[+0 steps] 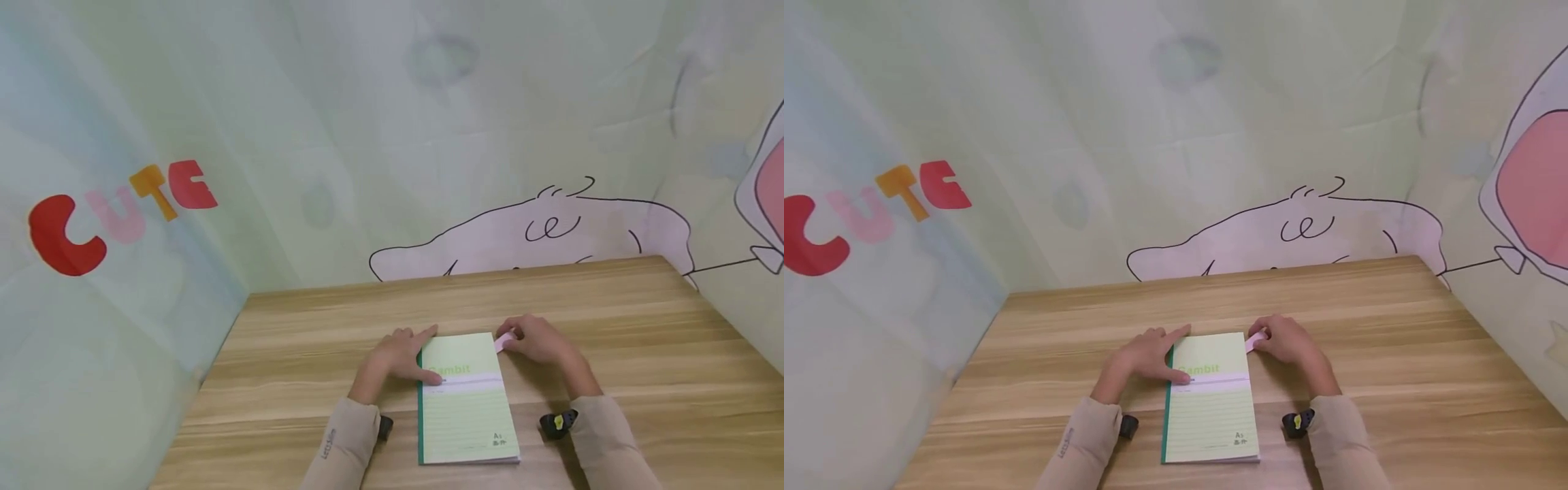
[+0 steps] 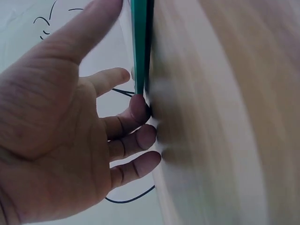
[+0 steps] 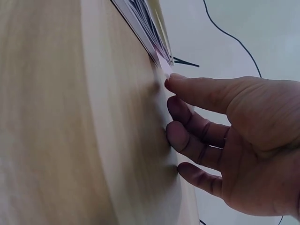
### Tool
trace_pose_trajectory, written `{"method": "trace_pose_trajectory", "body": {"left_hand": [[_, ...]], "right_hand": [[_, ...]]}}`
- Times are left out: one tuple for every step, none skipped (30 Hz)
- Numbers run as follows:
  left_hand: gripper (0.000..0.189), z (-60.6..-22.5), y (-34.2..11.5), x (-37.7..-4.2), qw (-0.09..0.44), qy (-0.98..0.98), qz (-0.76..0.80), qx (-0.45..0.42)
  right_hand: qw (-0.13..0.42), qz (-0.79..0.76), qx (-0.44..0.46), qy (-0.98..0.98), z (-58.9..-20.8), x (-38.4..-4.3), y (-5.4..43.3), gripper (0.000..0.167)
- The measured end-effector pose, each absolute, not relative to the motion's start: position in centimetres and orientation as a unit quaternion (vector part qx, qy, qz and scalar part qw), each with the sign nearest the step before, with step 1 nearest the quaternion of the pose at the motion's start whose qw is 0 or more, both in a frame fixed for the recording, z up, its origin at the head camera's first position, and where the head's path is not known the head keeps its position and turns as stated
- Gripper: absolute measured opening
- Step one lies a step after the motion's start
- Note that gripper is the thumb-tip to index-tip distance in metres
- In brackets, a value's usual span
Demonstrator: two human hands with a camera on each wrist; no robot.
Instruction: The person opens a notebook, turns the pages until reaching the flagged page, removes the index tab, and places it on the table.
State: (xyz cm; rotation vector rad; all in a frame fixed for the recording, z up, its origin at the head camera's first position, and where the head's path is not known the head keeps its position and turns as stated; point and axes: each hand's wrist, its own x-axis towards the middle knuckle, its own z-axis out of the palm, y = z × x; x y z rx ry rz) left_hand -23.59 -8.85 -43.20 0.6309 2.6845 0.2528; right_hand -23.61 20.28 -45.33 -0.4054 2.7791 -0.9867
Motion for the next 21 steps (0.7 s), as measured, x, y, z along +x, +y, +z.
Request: {"method": "trace_pose_trajectory", "body": {"left_hand": [[0.103, -43.2, -8.8, -23.6, 0.184, 0.953, 0.086, 0.224], [0.103, -43.2, -8.8, -23.7, 0.185, 0.953, 0.085, 0.224], [0.103, -43.3, -8.8, -23.7, 0.185, 0.953, 0.084, 0.226], [0.103, -43.3, -8.7, -23.8, 0.185, 0.953, 0.083, 0.227], [0.103, -43.3, -8.7, -23.9, 0.185, 0.952, 0.082, 0.228], [0.102, -43.3, -8.7, -24.0, 0.185, 0.952, 0.081, 0.229], [0.101, -43.5, -8.6, -24.1, 0.185, 0.952, 0.08, 0.229], [0.1, -43.6, -8.6, -24.2, 0.182, 0.953, 0.078, 0.229], [0.098, -43.8, -8.5, -24.4, 0.179, 0.954, 0.075, 0.228], [0.097, -43.9, -8.5, -24.5, 0.176, 0.955, 0.073, 0.227], [0.096, -44.0, -8.5, -24.6, 0.173, 0.956, 0.072, 0.226], [0.095, -44.1, -8.5, -24.8, 0.169, 0.957, 0.07, 0.226], [0.094, -44.2, -8.6, -24.9, 0.165, 0.958, 0.07, 0.225], [0.094, -44.2, -8.6, -25.0, 0.161, 0.958, 0.07, 0.226], [0.093, -44.2, -8.6, -25.1, 0.159, 0.959, 0.072, 0.225], [0.093, -44.2, -8.6, -25.2, 0.156, 0.959, 0.073, 0.224], [0.093, -44.2, -8.7, -25.2, 0.153, 0.96, 0.075, 0.222], [0.092, -44.2, -8.7, -25.3, 0.15, 0.961, 0.078, 0.219], [0.092, -44.2, -8.7, -25.3, 0.146, 0.962, 0.081, 0.215], [0.092, -44.2, -8.8, -25.3, 0.141, 0.963, 0.084, 0.212], [0.091, -44.3, -8.8, -25.4, 0.135, 0.965, 0.086, 0.209]], "right_hand": [[0.083, -0.333, -0.13, 0.93, -45.4, -23.6, 20.2, 0.014], [0.084, -0.335, -0.127, 0.93, -45.4, -23.6, 20.1, 0.012], [0.085, -0.337, -0.124, 0.929, -45.4, -23.6, 20.0, 0.011], [0.085, -0.338, -0.121, 0.929, -45.5, -23.7, 20.0, 0.01], [0.086, -0.338, -0.119, 0.93, -45.5, -23.7, 19.9, 0.01], [0.086, -0.339, -0.117, 0.93, -45.6, -23.7, 19.9, 0.009], [0.086, -0.338, -0.115, 0.93, -45.7, -23.7, 19.9, 0.009], [0.085, -0.339, -0.111, 0.93, -45.8, -23.7, 19.9, 0.009], [0.084, -0.34, -0.109, 0.93, -45.9, -23.8, 19.9, 0.009], [0.082, -0.341, -0.107, 0.93, -45.9, -23.8, 19.9, 0.009], [0.08, -0.342, -0.106, 0.93, -46.0, -23.9, 19.9, 0.009], [0.076, -0.343, -0.103, 0.931, -46.1, -24.0, 20.0, 0.009], [0.073, -0.344, -0.101, 0.931, -46.1, -24.0, 20.0, 0.009], [0.071, -0.345, -0.097, 0.931, -46.2, -24.1, 20.0, 0.009], [0.068, -0.344, -0.095, 0.932, -46.2, -24.1, 20.0, 0.01], [0.065, -0.343, -0.092, 0.933, -46.3, -24.2, 20.0, 0.011], [0.063, -0.341, -0.092, 0.934, -46.3, -24.3, 20.0, 0.012], [0.062, -0.341, -0.091, 0.934, -46.3, -24.3, 20.0, 0.015], [0.06, -0.341, -0.09, 0.934, -46.3, -24.3, 19.9, 0.018], [0.059, -0.341, -0.088, 0.934, -46.3, -24.3, 19.9, 0.022], [0.059, -0.343, -0.087, 0.934, -46.3, -24.4, 19.8, 0.025]]}}
